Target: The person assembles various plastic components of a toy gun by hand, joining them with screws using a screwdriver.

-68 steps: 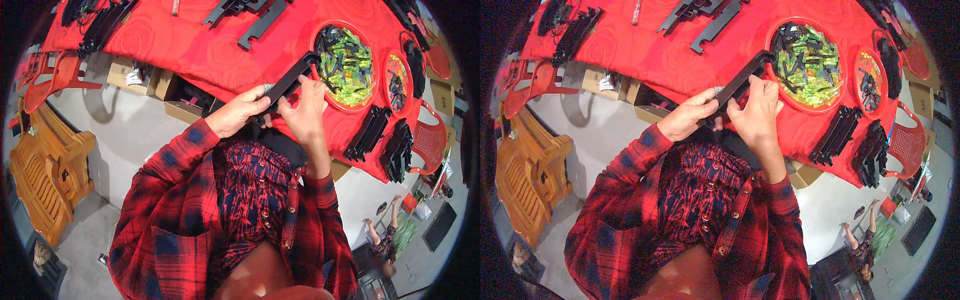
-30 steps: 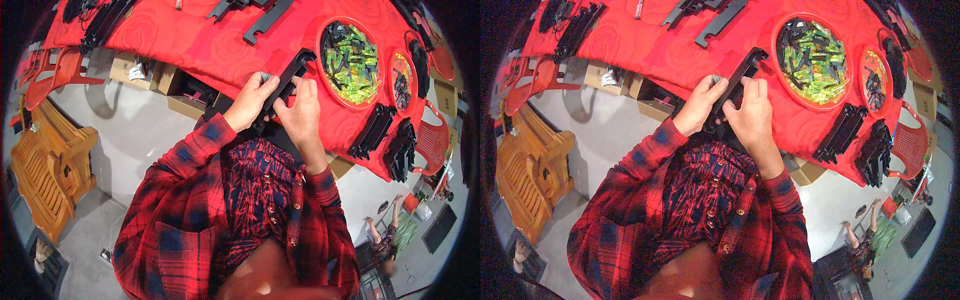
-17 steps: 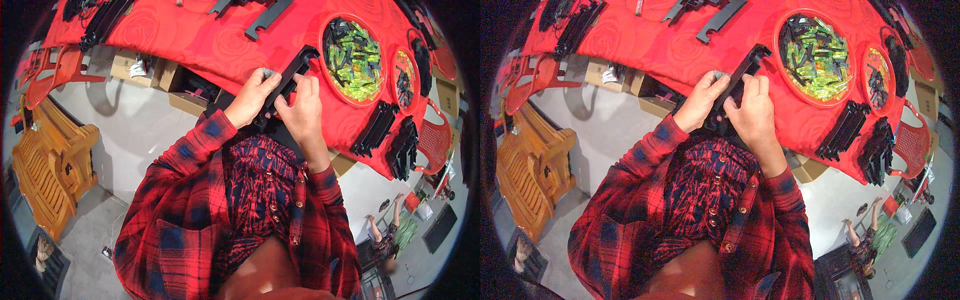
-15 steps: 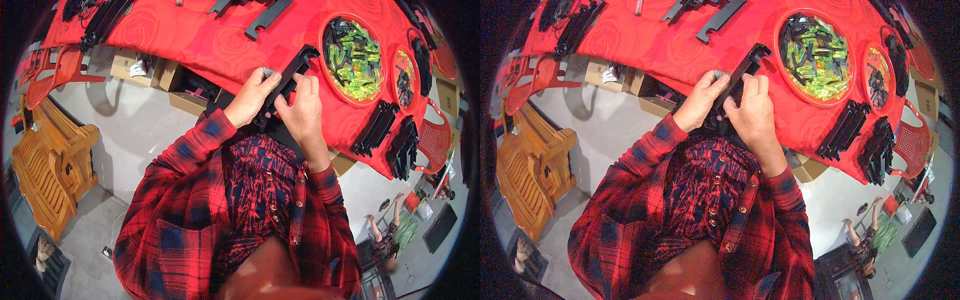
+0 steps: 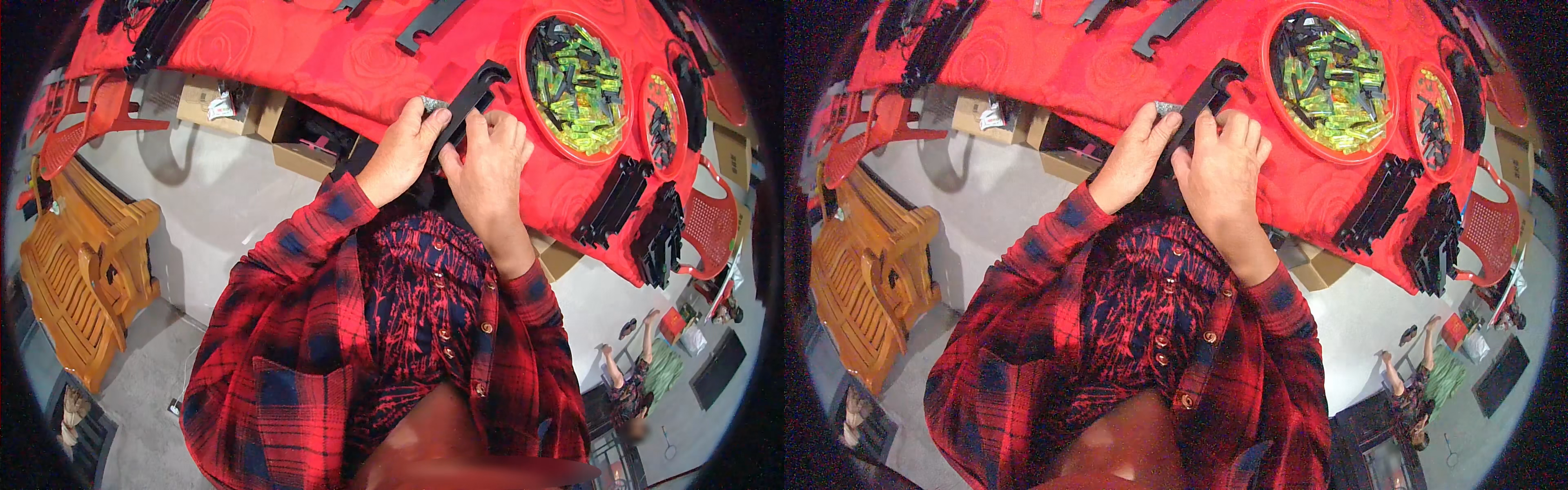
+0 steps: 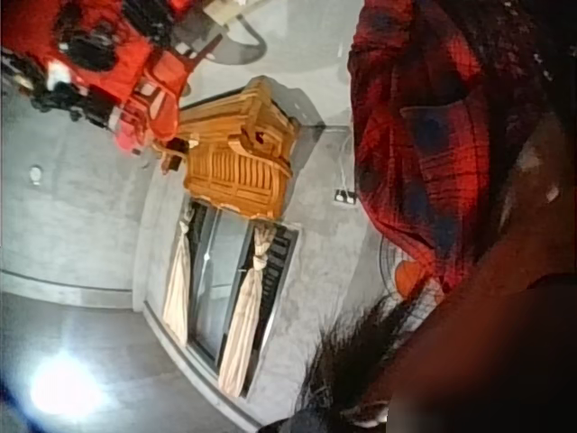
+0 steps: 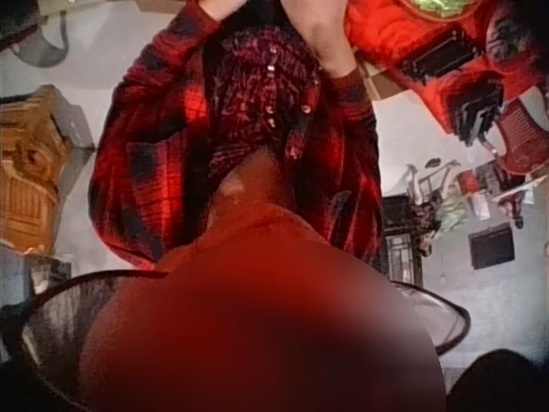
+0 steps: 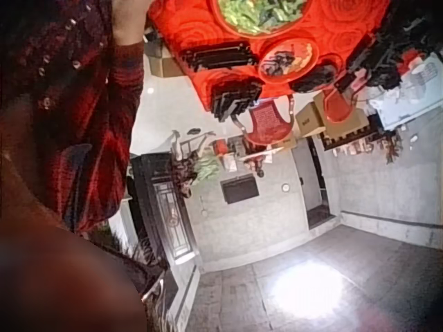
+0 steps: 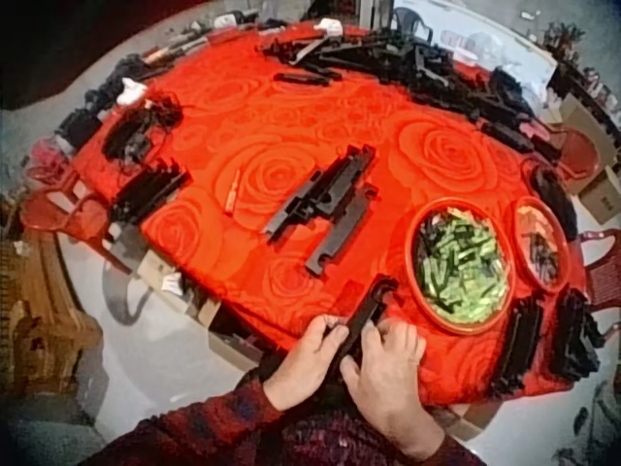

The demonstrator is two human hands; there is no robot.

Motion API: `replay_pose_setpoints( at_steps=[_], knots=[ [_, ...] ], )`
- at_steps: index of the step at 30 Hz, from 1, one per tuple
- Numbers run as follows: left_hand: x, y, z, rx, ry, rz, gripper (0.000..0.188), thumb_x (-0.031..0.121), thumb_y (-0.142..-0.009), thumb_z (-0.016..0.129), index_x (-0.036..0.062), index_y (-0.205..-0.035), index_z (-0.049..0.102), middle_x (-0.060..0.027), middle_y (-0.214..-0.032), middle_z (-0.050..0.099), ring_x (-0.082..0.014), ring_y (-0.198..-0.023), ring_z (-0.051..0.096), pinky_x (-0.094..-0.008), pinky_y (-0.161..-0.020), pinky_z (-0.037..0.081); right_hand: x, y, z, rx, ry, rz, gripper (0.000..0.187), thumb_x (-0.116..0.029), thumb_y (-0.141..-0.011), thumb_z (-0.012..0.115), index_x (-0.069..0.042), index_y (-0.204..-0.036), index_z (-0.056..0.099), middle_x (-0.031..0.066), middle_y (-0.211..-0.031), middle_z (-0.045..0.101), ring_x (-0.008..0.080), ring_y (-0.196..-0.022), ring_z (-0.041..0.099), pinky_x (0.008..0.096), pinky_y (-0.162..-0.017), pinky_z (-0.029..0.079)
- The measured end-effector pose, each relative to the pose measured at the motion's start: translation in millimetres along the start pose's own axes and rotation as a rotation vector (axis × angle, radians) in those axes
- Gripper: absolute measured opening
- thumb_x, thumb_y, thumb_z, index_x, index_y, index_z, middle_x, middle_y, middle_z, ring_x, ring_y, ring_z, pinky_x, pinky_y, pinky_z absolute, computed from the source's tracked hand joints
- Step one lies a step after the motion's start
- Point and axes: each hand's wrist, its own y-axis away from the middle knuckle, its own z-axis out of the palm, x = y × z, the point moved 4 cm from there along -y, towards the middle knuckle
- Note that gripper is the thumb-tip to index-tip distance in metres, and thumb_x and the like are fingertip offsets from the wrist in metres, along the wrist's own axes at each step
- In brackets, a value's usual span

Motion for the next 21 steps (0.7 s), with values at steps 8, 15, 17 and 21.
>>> replay_pose_setpoints(
  at_steps=[8, 15, 17, 21],
  knots=[
    [8.9, 1.4, -13.5, -0.223, 0.273, -0.331, 0.034, 0.043, -0.104, 0.046, 0.0098, -0.104, 0.054, -0.0011, -0.074, 0.061, -0.0076, -0.047, 0.054, -0.0207, -0.036, 0.040, 23.6, -4.2, -20.1, 0.031, -0.288, -0.138, 0.047, -0.019, -0.078, 0.076, -0.013, -0.123, 0.063, 0.0109, -0.111, 0.057, 0.0304, -0.107, 0.051, 0.0442, -0.092, 0.035],
    [20.9, -2.6, -24.0, -0.541, 0.304, -0.482, 0.035, 0.044, -0.104, 0.047, 0.0098, -0.106, 0.054, -0.0078, -0.075, 0.067, -0.0090, -0.047, 0.056, -0.0205, -0.039, 0.044, 25.2, -4.9, -46.8, 0.149, -0.026, -0.321, 0.036, -0.012, -0.078, 0.076, -0.018, -0.113, 0.072, 0.0047, -0.119, 0.060, 0.0246, -0.110, 0.053, 0.0391, -0.095, 0.034],
    [20.1, -3.4, -23.4, -0.570, 0.407, -0.487, 0.035, 0.043, -0.104, 0.047, 0.0097, -0.108, 0.056, -0.0094, -0.077, 0.069, -0.0098, -0.046, 0.057, -0.0214, -0.039, 0.045, 23.3, -3.6, -50.2, 0.228, -0.013, -0.354, 0.027, -0.012, -0.077, 0.077, -0.017, -0.104, 0.074, 0.0034, -0.115, 0.062, 0.0236, -0.107, 0.054, 0.0389, -0.093, 0.034],
    [18.2, -3.5, -24.5, -0.585, 0.387, -0.512, 0.036, 0.042, -0.104, 0.046, 0.0084, -0.114, 0.057, -0.0116, -0.080, 0.070, -0.0107, -0.049, 0.059, -0.0212, -0.040, 0.047, 24.6, -1.8, -47.4, 0.283, 0.005, -0.366, 0.020, -0.011, -0.076, 0.077, -0.017, -0.095, 0.074, 0.0013, -0.107, 0.064, 0.0219, -0.102, 0.056, 0.0382, -0.091, 0.035]
  ],
)
